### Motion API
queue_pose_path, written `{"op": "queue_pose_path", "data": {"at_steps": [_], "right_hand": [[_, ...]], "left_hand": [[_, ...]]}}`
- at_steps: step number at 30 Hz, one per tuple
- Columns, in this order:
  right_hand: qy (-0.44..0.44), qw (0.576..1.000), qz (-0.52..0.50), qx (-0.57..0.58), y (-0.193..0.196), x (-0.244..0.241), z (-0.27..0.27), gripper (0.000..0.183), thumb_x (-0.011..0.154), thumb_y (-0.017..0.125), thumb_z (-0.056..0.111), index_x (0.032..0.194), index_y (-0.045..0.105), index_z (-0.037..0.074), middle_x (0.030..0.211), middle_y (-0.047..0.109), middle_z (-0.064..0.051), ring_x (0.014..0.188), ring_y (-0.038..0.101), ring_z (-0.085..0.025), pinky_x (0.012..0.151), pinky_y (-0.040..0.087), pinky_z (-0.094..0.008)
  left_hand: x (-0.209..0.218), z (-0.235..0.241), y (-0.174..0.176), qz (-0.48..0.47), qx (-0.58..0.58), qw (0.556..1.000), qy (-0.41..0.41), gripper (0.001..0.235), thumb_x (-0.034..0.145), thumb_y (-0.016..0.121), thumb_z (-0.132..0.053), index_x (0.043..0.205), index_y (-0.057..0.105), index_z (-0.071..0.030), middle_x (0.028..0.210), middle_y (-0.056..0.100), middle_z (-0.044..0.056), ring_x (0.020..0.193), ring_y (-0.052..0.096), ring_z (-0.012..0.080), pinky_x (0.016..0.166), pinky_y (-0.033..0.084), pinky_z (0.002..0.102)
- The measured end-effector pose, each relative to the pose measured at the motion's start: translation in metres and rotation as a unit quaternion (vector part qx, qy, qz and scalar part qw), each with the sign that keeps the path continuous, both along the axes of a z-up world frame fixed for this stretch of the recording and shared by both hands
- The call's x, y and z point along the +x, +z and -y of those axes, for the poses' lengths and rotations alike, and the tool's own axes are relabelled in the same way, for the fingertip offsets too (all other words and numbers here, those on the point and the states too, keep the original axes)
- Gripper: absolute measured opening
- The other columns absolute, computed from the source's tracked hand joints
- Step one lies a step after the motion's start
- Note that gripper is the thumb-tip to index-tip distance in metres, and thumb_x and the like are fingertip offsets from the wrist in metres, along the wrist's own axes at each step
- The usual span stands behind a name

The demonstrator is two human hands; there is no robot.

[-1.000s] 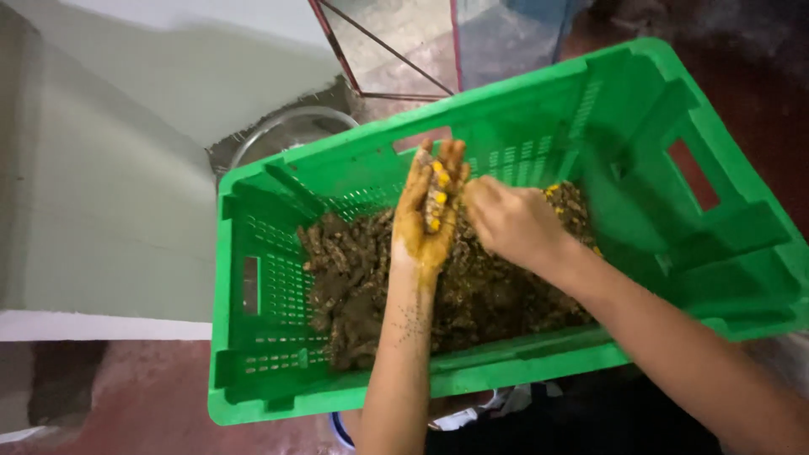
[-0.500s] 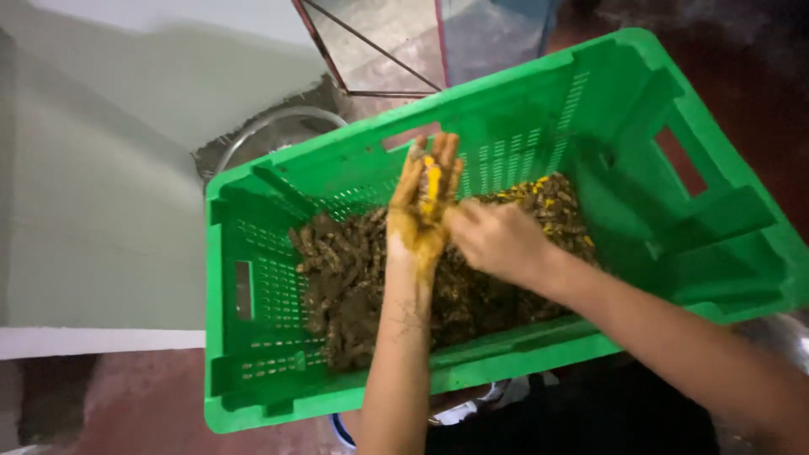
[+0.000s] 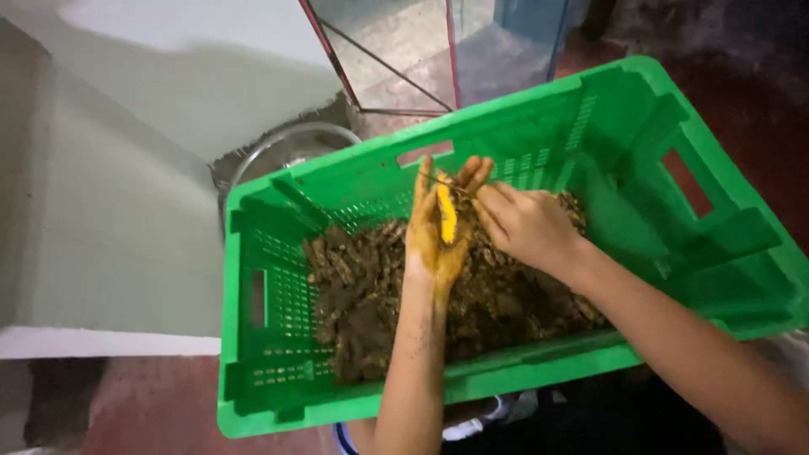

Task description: Scraping the skin off turmeric roots using a small knife inside a green plastic crate

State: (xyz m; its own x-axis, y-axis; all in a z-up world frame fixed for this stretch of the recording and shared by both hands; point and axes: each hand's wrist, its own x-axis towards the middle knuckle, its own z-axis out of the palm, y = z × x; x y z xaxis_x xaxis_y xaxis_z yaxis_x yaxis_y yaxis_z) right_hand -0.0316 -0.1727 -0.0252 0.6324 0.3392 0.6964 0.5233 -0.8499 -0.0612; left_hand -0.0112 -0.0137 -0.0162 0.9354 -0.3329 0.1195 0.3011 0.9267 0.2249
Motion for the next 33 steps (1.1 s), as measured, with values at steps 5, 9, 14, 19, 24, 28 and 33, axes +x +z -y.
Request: {"op": "queue_pose_path", "data": {"at_steps": [5, 9, 14, 19, 24, 28, 33], "right_hand": [[0.003, 1.000, -0.025, -0.018, 0.000, -0.007, -0.015, 0.022, 0.098, 0.059, 0.029, 0.113, 0.069, 0.018, 0.101, 0.071, -0.004, 0.066, 0.074, -0.028, 0.055, 0.058, -0.043], [0.014, 1.000, -0.016, -0.018, 0.016, -0.014, -0.015, 0.023, 0.099, 0.058, 0.025, 0.117, 0.068, 0.014, 0.097, 0.069, -0.003, 0.066, 0.073, -0.028, 0.056, 0.059, -0.041], [0.008, 1.000, 0.009, -0.007, 0.002, -0.012, -0.013, 0.024, 0.101, 0.057, 0.027, 0.116, 0.069, 0.013, 0.095, 0.066, -0.002, 0.069, 0.074, -0.026, 0.054, 0.058, -0.038], [0.014, 0.999, 0.030, 0.019, 0.010, -0.007, -0.012, 0.028, 0.103, 0.058, 0.026, 0.121, 0.070, 0.009, 0.099, 0.069, 0.000, 0.073, 0.075, -0.023, 0.056, 0.059, -0.035], [0.053, 0.999, -0.010, -0.005, -0.006, -0.011, -0.014, 0.025, 0.100, 0.056, 0.027, 0.117, 0.068, 0.014, 0.092, 0.066, -0.004, 0.067, 0.073, -0.029, 0.053, 0.058, -0.041], [0.056, 0.998, -0.002, -0.028, -0.008, -0.022, -0.013, 0.021, 0.100, 0.057, 0.025, 0.114, 0.068, 0.014, 0.090, 0.067, -0.002, 0.066, 0.074, -0.025, 0.052, 0.058, -0.039], [0.037, 0.999, -0.001, -0.003, 0.006, -0.010, -0.006, 0.024, 0.099, 0.060, 0.028, 0.113, 0.071, 0.012, 0.097, 0.070, -0.007, 0.069, 0.074, -0.027, 0.055, 0.059, -0.040]], "left_hand": [[0.006, 0.000, -0.001, -0.007, 0.071, 0.997, -0.008, 0.043, 0.108, 0.051, -0.036, 0.147, 0.053, -0.019, 0.145, 0.051, 0.035, 0.141, 0.045, 0.0487, 0.112, 0.045, 0.055], [0.004, -0.001, -0.001, 0.019, 0.078, 0.997, -0.019, 0.045, 0.108, 0.053, -0.041, 0.145, 0.057, -0.016, 0.146, 0.050, 0.035, 0.143, 0.043, 0.0487, 0.114, 0.041, 0.057], [0.003, -0.010, 0.004, 0.037, 0.037, 0.999, 0.001, 0.045, 0.110, 0.051, -0.030, 0.151, 0.051, -0.010, 0.138, 0.059, 0.027, 0.143, 0.045, 0.0442, 0.116, 0.039, 0.058], [0.005, -0.009, 0.004, 0.049, 0.020, 0.999, 0.013, 0.048, 0.108, 0.056, -0.013, 0.154, 0.045, -0.005, 0.139, 0.059, 0.027, 0.142, 0.046, 0.0440, 0.119, 0.036, 0.061], [0.011, -0.014, -0.013, -0.034, 0.027, 0.999, 0.027, 0.048, 0.102, 0.058, -0.003, 0.148, 0.048, 0.002, 0.116, 0.070, 0.026, 0.137, 0.049, 0.0484, 0.117, 0.040, 0.061], [0.008, -0.016, -0.012, -0.051, 0.049, 0.997, 0.031, 0.048, 0.099, 0.059, 0.001, 0.146, 0.050, 0.003, 0.110, 0.071, 0.027, 0.135, 0.049, 0.0510, 0.116, 0.039, 0.064], [0.006, -0.018, -0.003, -0.104, 0.084, 0.991, -0.013, 0.052, 0.099, 0.058, -0.001, 0.150, 0.046, 0.000, 0.100, 0.070, 0.024, 0.134, 0.049, 0.0508, 0.104, 0.053, 0.056]]}}
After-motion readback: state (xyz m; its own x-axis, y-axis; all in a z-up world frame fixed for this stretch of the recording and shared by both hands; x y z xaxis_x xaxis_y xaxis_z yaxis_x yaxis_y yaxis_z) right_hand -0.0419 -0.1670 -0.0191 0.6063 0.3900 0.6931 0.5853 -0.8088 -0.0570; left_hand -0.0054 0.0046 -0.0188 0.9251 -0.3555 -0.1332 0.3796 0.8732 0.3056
